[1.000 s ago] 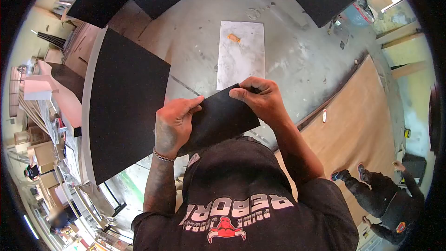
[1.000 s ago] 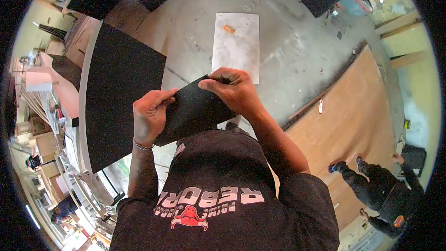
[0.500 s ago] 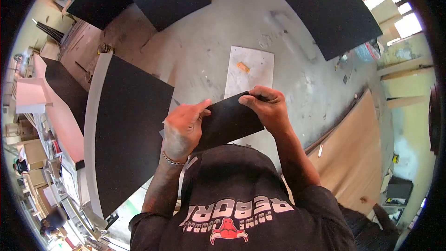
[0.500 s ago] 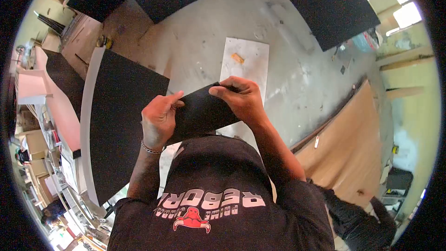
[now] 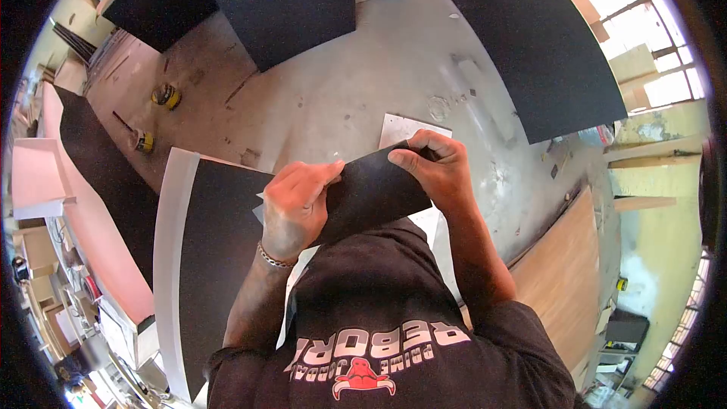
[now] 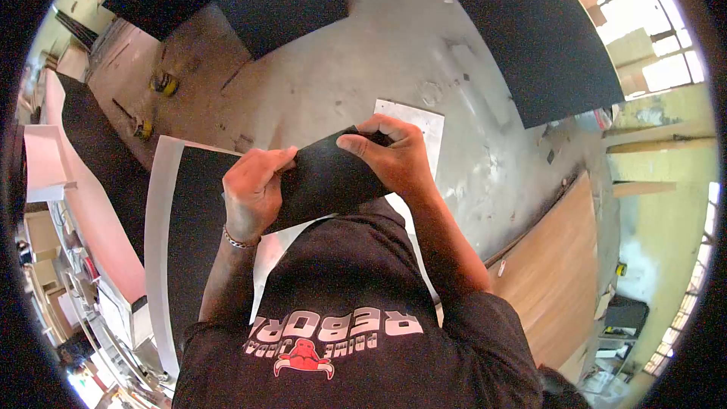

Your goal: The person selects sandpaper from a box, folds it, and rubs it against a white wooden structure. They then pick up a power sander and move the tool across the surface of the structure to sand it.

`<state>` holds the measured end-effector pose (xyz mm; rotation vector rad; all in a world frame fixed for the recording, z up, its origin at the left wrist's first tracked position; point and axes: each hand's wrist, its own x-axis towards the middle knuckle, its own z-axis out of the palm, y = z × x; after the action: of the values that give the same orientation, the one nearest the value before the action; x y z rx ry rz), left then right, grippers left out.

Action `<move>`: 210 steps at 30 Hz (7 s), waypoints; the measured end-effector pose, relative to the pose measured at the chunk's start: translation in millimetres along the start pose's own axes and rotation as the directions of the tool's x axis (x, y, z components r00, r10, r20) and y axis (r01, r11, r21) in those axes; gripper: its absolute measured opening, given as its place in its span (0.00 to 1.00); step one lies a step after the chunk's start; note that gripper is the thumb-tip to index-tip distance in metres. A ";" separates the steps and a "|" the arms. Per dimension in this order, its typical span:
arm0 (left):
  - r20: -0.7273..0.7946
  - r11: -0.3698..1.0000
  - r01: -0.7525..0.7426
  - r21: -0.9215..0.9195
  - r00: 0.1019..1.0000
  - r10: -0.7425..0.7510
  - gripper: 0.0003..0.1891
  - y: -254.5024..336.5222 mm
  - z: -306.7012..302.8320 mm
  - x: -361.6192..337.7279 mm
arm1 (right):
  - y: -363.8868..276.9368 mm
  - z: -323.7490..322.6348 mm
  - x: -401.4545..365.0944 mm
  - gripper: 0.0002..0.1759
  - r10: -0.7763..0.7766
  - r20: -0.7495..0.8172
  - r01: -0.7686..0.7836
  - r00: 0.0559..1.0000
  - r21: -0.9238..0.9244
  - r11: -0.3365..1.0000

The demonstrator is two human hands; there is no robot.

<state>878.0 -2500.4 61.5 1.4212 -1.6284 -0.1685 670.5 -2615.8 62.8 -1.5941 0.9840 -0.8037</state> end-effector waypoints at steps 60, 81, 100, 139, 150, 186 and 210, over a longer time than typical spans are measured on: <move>-0.849 0.782 0.470 -0.408 -0.511 -0.136 0.16 -606.8 -331.3 124.0 | -32.4 769.1 614.9 0.11 -0.213 0.972 0.108 -0.096 0.223 0.969; -0.862 0.727 0.637 -0.258 -0.491 0.124 0.09 -709.5 -593.4 53.7 | -142.0 1100.2 606.7 0.06 -0.418 0.870 -0.270 -0.261 0.350 0.897; -0.840 0.581 0.763 -0.284 -0.490 0.232 0.15 -698.9 -656.2 -19.2 | -208.4 1128.3 514.2 0.10 -0.540 0.840 -0.123 0.054 0.542 0.831; -0.887 0.594 0.756 -0.274 -0.438 0.148 0.14 -698.1 -650.5 -17.6 | -199.3 1152.9 531.8 0.03 -0.882 0.463 0.314 0.092 0.827 0.466; -0.898 0.506 0.856 -0.102 -0.298 0.324 0.15 -670.4 -672.9 -8.1 | -129.4 1157.1 521.6 0.12 -0.535 0.819 -0.379 -0.208 0.437 0.816; -0.866 0.874 0.478 0.089 -0.396 0.305 0.19 -639.6 -687.2 22.4 | -163.7 1137.3 517.3 0.19 -0.572 0.812 0.158 -0.116 0.583 0.797; -0.772 0.900 0.424 0.100 -0.538 0.339 0.14 -644.9 -689.5 24.5 | -217.6 1119.8 509.0 0.05 -0.795 0.599 0.317 -0.090 0.774 0.548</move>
<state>1818.5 -2415.8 47.5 1.0061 0.3149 1.3604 1918.6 -2576.7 30.9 -1.6489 -0.9458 -0.2950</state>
